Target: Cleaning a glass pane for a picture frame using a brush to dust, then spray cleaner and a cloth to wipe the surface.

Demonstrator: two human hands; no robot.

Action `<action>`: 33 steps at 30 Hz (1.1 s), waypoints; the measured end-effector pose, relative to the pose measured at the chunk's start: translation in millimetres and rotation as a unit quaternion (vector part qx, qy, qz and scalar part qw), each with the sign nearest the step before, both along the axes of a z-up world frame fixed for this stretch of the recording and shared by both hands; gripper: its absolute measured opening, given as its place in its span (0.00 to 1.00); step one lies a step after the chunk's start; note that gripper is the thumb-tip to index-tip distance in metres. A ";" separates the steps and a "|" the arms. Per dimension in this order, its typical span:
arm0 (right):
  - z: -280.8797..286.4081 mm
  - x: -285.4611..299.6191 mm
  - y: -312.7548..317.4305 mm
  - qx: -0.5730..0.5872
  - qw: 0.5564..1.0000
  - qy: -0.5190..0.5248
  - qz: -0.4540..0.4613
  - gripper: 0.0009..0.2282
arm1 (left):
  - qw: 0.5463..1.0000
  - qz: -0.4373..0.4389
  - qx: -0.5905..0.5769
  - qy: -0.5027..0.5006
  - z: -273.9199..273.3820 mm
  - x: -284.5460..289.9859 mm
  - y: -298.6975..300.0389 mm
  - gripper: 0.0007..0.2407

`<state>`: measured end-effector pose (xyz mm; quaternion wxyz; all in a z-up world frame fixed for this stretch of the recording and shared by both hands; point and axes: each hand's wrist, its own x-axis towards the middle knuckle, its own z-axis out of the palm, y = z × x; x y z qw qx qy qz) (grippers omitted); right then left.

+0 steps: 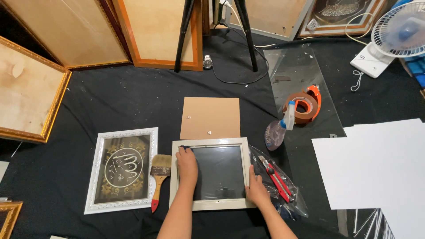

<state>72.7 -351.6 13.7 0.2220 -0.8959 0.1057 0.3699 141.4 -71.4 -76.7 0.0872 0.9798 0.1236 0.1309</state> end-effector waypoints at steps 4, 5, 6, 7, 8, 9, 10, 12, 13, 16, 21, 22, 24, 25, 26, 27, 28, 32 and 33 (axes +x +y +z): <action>2.5 0.6 0.1 0.005 1.000 -0.008 -0.001 0.40 | 1.000 0.015 -0.010 0.001 12.6 7.4 -53.4 0.12; 3.5 0.3 0.1 0.009 1.000 -0.008 -0.002 0.40 | 0.998 0.018 -0.060 0.023 19.3 7.3 -69.3 0.14; 4.2 0.2 0.2 0.012 1.000 -0.007 -0.003 0.39 | 0.993 0.022 -0.110 0.045 25.8 7.3 -85.2 0.15; 1.8 -0.7 -0.4 0.011 1.000 -0.005 -0.005 0.39 | 0.992 0.020 -0.111 0.048 30.3 6.7 -100.9 0.15; -0.6 -1.5 -1.0 0.012 1.000 -0.012 -0.002 0.40 | 0.990 0.020 -0.134 0.046 34.9 6.1 -116.6 0.10; -3.0 -1.0 -1.2 0.014 1.000 -0.019 0.001 0.40 | 0.987 0.019 -0.156 0.044 39.9 7.0 -131.8 0.04; -11.5 -2.7 -3.5 0.013 1.000 -0.018 -0.001 0.40 | 0.986 0.017 -0.157 0.045 59.9 7.9 -144.8 0.04; -27.9 -4.4 -6.3 0.014 0.998 -0.057 0.016 0.41 | 0.826 0.175 -0.523 0.117 100.8 11.1 -168.4 0.17; -28.4 -4.9 -6.6 0.013 0.998 -0.056 0.015 0.41 | 0.825 0.174 -0.524 0.118 83.0 11.6 -177.3 0.17; -24.6 -4.9 -8.1 0.018 0.998 -0.062 0.019 0.39 | 0.954 -0.093 -0.266 0.099 35.7 15.5 -197.6 0.15; -17.5 -3.5 -3.0 0.009 0.999 -0.043 0.012 0.40 | 0.965 -0.219 -0.138 -0.033 32.1 15.0 -173.6 0.10; -13.6 -3.9 -1.9 0.009 0.999 -0.043 0.012 0.40 | 0.965 -0.218 -0.139 -0.034 36.7 13.2 -164.7 0.10; -5.6 -3.4 -0.3 0.009 0.999 -0.033 0.008 0.40 | 0.959 -0.263 0.023 -0.099 46.2 11.7 -148.1 0.14; -5.0 -3.5 -0.4 0.009 0.999 -0.033 0.007 0.40 | 0.959 -0.264 0.023 -0.099 44.2 10.8 -146.2 0.14; -4.5 -3.6 -0.4 0.010 0.999 -0.036 0.010 0.40 | 0.959 -0.263 0.030 -0.100 42.1 9.9 -144.1 0.12; -3.9 -2.9 -0.2 0.010 0.999 -0.039 0.013 0.40 | 0.959 -0.263 0.037 -0.100 40.0 9.5 -141.8 0.10; -6.8 -3.7 0.1 0.010 0.999 -0.039 0.013 0.40 | 0.959 -0.263 0.037 -0.100 44.8 6.3 -144.5 0.10; -9.7 -1.0 -1.5 0.016 0.999 -0.037 0.008 0.40 | 0.971 -0.209 -0.002 -0.116 42.3 5.4 -155.3 0.15; -9.1 -3.0 -1.2 0.020 0.999 -0.031 0.005 0.40 | 0.974 -0.198 0.023 -0.111 35.1 3.8 -156.9 0.18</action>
